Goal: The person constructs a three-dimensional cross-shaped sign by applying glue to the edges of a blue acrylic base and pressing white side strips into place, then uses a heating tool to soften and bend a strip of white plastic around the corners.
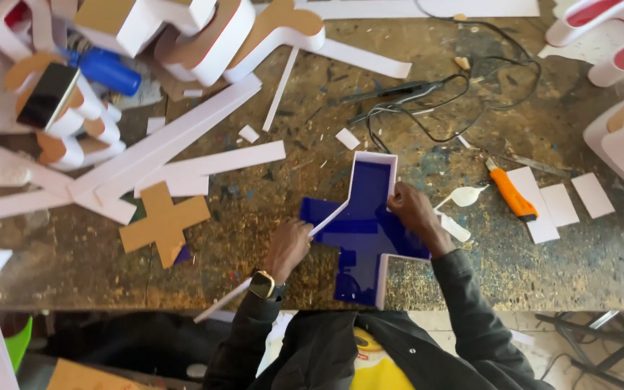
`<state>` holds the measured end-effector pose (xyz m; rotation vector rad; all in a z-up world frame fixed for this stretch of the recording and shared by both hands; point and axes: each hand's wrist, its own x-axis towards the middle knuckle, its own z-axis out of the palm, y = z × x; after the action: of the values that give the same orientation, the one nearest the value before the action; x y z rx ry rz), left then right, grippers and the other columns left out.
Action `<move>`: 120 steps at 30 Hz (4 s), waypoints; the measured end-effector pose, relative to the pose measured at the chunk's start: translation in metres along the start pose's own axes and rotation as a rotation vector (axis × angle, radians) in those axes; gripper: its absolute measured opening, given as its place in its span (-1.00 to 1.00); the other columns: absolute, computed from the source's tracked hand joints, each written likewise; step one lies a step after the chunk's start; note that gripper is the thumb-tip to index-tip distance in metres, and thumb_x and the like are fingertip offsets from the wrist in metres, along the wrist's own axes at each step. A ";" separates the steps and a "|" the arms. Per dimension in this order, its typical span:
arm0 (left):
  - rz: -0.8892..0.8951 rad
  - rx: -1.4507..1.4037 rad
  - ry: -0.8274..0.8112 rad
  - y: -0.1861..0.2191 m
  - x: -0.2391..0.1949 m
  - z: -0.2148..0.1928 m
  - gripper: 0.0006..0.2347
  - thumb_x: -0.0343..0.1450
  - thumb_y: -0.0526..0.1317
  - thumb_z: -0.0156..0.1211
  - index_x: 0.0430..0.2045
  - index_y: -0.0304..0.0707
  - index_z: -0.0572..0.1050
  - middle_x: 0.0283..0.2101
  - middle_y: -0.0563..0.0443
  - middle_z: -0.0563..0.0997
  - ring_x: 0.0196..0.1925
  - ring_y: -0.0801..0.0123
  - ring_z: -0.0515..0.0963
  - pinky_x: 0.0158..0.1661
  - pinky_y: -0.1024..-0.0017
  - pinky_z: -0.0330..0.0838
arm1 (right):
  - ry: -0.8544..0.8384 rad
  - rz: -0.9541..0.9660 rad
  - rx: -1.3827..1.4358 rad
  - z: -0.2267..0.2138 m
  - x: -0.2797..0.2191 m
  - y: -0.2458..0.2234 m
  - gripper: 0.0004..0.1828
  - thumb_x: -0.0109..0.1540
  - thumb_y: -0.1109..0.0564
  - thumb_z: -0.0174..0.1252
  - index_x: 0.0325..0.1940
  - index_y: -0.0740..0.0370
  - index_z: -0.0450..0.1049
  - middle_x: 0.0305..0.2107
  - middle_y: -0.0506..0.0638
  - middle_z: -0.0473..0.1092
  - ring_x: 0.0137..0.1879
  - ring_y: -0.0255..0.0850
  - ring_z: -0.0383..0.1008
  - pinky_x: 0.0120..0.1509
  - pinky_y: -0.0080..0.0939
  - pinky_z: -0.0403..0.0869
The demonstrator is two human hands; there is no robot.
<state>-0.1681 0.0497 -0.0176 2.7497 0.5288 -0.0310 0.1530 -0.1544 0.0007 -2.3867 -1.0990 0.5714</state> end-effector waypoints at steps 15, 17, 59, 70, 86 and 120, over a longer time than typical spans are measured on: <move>-0.077 -0.093 -0.127 0.016 0.006 -0.043 -0.59 0.52 -0.58 -0.02 0.29 -0.44 0.51 0.38 -0.45 0.53 0.53 -0.27 0.46 0.45 -0.15 0.40 | -0.195 -0.340 -0.009 -0.061 0.037 -0.037 -0.71 0.46 0.01 0.15 0.02 0.34 0.47 -0.10 0.51 0.51 0.09 0.60 0.61 -0.02 0.52 0.58; -0.076 -0.108 -0.095 0.010 0.012 -0.019 -0.62 0.50 -0.55 0.04 0.23 -0.39 0.54 0.29 -0.37 0.56 0.42 -0.22 0.54 0.33 -0.09 0.49 | -0.199 -0.356 0.012 -0.066 0.043 -0.039 -0.74 0.48 0.05 0.15 0.04 0.34 0.49 -0.10 0.45 0.52 0.08 0.56 0.63 0.01 0.47 0.60; -0.334 0.032 -0.132 0.060 0.020 -0.015 -0.92 0.56 -0.28 0.30 -0.18 -0.24 0.53 -0.10 -0.13 0.51 0.08 0.11 0.61 0.11 0.28 0.56 | -0.102 0.387 0.420 0.036 -0.007 -0.095 -0.17 0.51 -0.58 -0.05 0.27 0.24 0.52 -0.30 0.28 0.63 -0.11 0.03 0.68 0.16 0.12 0.59; -0.356 0.097 -0.115 0.062 0.022 -0.007 -0.85 0.68 -0.24 0.18 -0.27 -0.26 0.56 -0.11 -0.14 0.53 0.03 0.14 0.64 0.00 0.33 0.61 | -0.128 0.389 0.471 0.031 -0.005 -0.099 -0.26 0.55 -0.48 -0.01 0.30 0.24 0.52 -0.28 0.26 0.64 -0.08 -0.01 0.65 0.22 0.09 0.57; -0.322 0.115 -0.130 0.061 0.020 -0.013 -0.88 0.66 -0.23 0.20 -0.18 -0.31 0.57 -0.07 -0.17 0.53 0.11 0.09 0.62 0.05 0.34 0.61 | -0.165 0.407 0.455 0.032 -0.005 -0.096 -0.26 0.55 -0.50 -0.03 0.29 0.21 0.54 -0.25 0.27 0.64 -0.04 0.02 0.64 0.27 0.14 0.56; -0.342 0.060 0.002 0.065 0.012 0.005 -0.96 0.56 -0.33 0.32 -0.20 -0.29 0.60 -0.09 -0.16 0.57 0.07 0.09 0.67 -0.01 0.32 0.65 | -0.145 0.455 0.300 0.031 -0.010 -0.098 -0.21 0.51 -0.65 -0.14 0.29 0.00 0.56 -0.22 0.19 0.63 0.09 0.22 0.68 0.23 0.35 0.53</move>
<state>-0.1329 -0.0040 -0.0026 2.6822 1.0069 -0.1284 0.0718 -0.0983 0.0316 -2.3518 -0.4691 0.9981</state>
